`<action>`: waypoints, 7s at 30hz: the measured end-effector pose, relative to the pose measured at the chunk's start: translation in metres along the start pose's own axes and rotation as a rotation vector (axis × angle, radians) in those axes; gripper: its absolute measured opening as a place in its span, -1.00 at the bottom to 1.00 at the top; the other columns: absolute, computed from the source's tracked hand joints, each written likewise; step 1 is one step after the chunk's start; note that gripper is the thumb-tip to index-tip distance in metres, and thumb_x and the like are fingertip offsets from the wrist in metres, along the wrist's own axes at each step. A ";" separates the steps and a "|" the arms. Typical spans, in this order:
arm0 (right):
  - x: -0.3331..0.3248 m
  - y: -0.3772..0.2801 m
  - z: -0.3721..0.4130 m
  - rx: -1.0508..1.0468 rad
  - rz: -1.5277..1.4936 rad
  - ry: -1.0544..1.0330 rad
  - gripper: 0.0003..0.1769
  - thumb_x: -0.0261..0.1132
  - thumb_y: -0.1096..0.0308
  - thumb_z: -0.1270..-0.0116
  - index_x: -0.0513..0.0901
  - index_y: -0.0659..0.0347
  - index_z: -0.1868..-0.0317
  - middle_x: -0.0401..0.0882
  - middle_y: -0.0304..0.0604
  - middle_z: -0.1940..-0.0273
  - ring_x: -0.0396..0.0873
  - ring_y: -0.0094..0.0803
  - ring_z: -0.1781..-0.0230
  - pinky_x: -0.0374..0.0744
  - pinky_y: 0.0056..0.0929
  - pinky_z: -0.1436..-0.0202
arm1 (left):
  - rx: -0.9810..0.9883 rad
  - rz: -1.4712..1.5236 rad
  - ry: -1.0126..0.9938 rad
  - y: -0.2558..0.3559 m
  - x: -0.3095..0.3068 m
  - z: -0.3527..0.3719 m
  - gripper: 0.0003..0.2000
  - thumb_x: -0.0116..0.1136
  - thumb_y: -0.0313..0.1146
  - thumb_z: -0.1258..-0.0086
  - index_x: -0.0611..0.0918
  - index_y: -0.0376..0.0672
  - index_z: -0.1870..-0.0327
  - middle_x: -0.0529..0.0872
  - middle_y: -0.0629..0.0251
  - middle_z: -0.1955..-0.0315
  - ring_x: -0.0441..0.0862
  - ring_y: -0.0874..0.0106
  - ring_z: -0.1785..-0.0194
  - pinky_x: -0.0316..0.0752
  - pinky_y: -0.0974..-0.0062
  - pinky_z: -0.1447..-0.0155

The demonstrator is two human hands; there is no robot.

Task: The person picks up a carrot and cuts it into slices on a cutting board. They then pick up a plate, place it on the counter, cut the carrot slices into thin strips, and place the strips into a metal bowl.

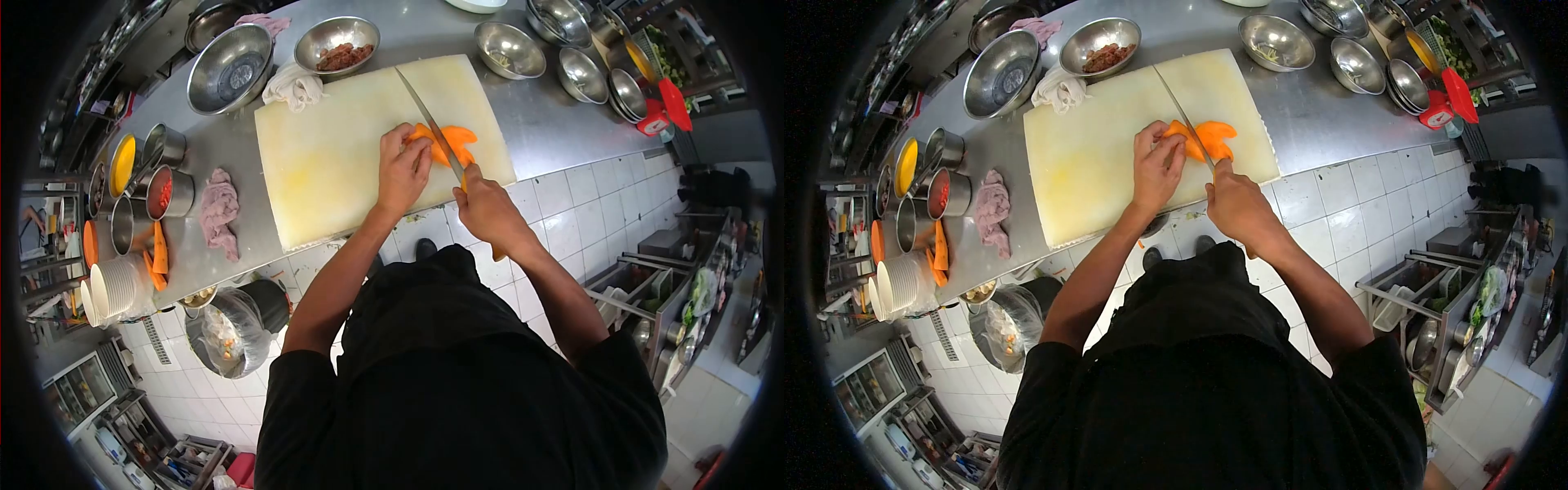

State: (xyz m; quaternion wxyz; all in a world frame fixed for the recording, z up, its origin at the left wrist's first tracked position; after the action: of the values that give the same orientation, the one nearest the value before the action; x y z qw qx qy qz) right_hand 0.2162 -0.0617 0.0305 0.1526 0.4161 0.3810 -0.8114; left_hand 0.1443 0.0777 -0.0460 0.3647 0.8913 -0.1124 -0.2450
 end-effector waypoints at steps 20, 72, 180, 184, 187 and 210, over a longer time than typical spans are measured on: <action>0.001 0.003 -0.007 -0.046 -0.039 0.073 -0.58 0.20 0.29 -0.54 0.30 0.42 -0.18 0.65 0.44 0.27 0.63 0.43 0.15 0.56 0.17 0.06 | -0.009 0.041 0.034 -0.006 -0.003 -0.003 -0.71 0.43 -0.53 -0.18 0.66 -0.26 0.07 0.61 0.16 -0.02 0.59 0.17 -0.10 0.57 0.30 -0.14; 0.014 0.011 -0.039 0.108 -0.278 -0.225 -0.46 0.20 0.22 -0.52 0.30 0.46 -0.29 0.62 0.08 0.37 0.61 -0.22 0.63 0.58 -0.24 0.58 | -0.166 0.130 0.075 -0.024 -0.007 -0.003 -0.81 0.36 -0.53 -0.31 0.73 -0.31 0.08 0.70 0.15 0.04 0.72 0.30 0.07 0.63 0.42 -0.04; -0.006 -0.020 -0.017 0.103 -0.138 -0.127 -0.51 0.19 0.24 -0.54 0.32 0.45 -0.25 0.68 0.33 0.26 0.71 0.16 0.30 0.64 0.00 0.16 | -0.211 0.186 0.084 -0.030 -0.005 -0.001 -0.81 0.39 -0.56 -0.28 0.74 -0.32 0.09 0.72 0.18 0.06 0.70 0.38 0.14 0.62 0.47 0.01; -0.003 -0.028 -0.019 0.131 -0.228 -0.164 -0.55 0.18 0.30 -0.53 0.32 0.48 -0.22 0.66 0.19 0.40 0.66 -0.08 0.60 0.62 -0.14 0.49 | -0.232 0.182 0.093 -0.033 -0.006 -0.001 -0.81 0.39 -0.55 -0.29 0.75 -0.32 0.09 0.73 0.18 0.05 0.70 0.38 0.13 0.62 0.48 0.01; 0.001 -0.023 -0.024 0.092 -0.217 -0.126 -0.55 0.18 0.32 -0.52 0.31 0.50 -0.21 0.64 0.15 0.44 0.63 -0.12 0.65 0.59 -0.18 0.58 | -0.232 0.205 0.098 -0.033 -0.005 -0.001 -0.81 0.39 -0.55 -0.29 0.75 -0.32 0.09 0.73 0.18 0.05 0.70 0.38 0.14 0.62 0.48 0.01; -0.002 -0.009 -0.020 0.051 -0.113 -0.059 -0.53 0.18 0.18 -0.54 0.36 0.41 -0.20 0.68 0.35 0.24 0.69 0.25 0.15 0.59 0.09 0.02 | -0.286 0.269 0.086 -0.036 -0.007 -0.004 -0.84 0.39 -0.53 -0.34 0.73 -0.34 0.10 0.74 0.21 0.12 0.68 0.47 0.20 0.62 0.53 0.03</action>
State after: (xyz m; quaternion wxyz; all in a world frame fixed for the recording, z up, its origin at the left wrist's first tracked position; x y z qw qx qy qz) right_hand 0.2239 -0.0411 0.0295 0.1068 0.3737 0.3785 -0.8401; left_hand 0.1409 0.1081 -0.0659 0.5213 0.8170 -0.1788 -0.1693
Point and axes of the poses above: each hand's wrist, its own z-axis away from the middle knuckle, its own x-axis out of the palm, y = z × x, the point moved 5 cm from there along -z, towards the middle knuckle
